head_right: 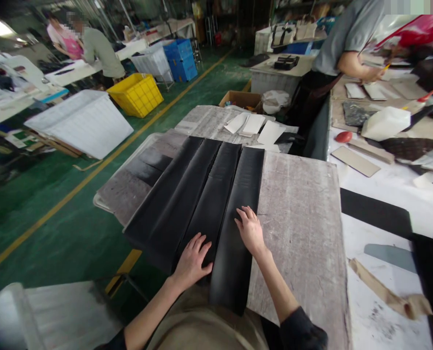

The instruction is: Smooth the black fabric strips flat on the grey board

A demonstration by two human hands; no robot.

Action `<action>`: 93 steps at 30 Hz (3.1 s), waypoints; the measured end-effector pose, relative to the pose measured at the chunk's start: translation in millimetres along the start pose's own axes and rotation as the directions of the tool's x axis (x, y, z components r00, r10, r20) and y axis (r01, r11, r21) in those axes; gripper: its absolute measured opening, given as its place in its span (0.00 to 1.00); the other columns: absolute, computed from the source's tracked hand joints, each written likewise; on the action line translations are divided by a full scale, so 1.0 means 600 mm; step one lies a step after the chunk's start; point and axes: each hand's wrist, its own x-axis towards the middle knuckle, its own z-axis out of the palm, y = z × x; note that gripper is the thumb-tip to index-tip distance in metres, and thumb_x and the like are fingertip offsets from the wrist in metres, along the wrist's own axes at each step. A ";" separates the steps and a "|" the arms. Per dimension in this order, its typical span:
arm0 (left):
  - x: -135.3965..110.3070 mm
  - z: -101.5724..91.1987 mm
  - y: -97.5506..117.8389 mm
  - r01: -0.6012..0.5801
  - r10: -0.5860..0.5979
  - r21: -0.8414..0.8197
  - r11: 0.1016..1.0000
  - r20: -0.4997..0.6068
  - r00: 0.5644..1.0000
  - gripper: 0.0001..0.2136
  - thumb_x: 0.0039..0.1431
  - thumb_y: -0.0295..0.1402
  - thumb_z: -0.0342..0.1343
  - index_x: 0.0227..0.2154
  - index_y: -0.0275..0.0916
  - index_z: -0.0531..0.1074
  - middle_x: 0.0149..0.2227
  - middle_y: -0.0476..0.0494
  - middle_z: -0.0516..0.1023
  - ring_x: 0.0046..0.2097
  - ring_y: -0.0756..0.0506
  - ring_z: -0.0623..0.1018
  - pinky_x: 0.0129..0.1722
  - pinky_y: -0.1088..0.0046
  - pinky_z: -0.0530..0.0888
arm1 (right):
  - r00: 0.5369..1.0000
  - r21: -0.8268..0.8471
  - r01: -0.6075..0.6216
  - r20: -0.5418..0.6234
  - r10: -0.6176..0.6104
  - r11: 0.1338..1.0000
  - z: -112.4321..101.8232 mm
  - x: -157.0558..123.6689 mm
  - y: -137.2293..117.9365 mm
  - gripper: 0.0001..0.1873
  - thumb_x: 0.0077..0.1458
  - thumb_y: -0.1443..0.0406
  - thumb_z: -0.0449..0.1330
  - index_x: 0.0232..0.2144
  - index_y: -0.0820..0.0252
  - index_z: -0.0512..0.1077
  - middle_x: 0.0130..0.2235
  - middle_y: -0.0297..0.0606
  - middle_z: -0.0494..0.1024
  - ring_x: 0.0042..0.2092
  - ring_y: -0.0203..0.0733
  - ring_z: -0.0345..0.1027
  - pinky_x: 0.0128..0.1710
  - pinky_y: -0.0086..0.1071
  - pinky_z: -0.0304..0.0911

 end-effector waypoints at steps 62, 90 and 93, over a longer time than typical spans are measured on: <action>0.108 -0.087 -0.095 -0.167 0.226 -0.202 0.965 0.321 0.920 0.09 0.66 0.34 0.57 0.45 0.36 0.74 0.42 0.42 0.80 0.46 0.43 0.79 0.48 0.59 0.75 | 0.677 0.673 -0.634 0.245 0.694 0.381 0.100 -0.174 -0.197 0.23 0.53 0.56 0.62 0.49 0.61 0.65 0.23 0.29 0.76 0.17 0.34 0.68 0.15 0.24 0.61; 0.136 -0.107 -0.112 -0.138 0.270 -0.334 0.932 0.391 0.880 0.13 0.61 0.40 0.60 0.42 0.36 0.75 0.44 0.39 0.81 0.47 0.40 0.80 0.44 0.65 0.74 | 0.793 0.343 -0.578 0.022 0.609 0.740 0.149 -0.116 -0.177 0.10 0.49 0.74 0.61 0.24 0.57 0.63 0.25 0.27 0.70 0.22 0.30 0.67 0.22 0.22 0.56; 0.137 -0.110 -0.110 -0.116 0.257 -0.347 0.931 0.394 0.882 0.18 0.62 0.48 0.56 0.43 0.37 0.76 0.44 0.37 0.82 0.46 0.38 0.81 0.42 0.67 0.73 | 0.798 0.367 -0.573 0.048 0.600 0.733 0.152 -0.125 -0.177 0.09 0.46 0.76 0.59 0.25 0.59 0.66 0.31 0.31 0.73 0.26 0.31 0.70 0.23 0.22 0.58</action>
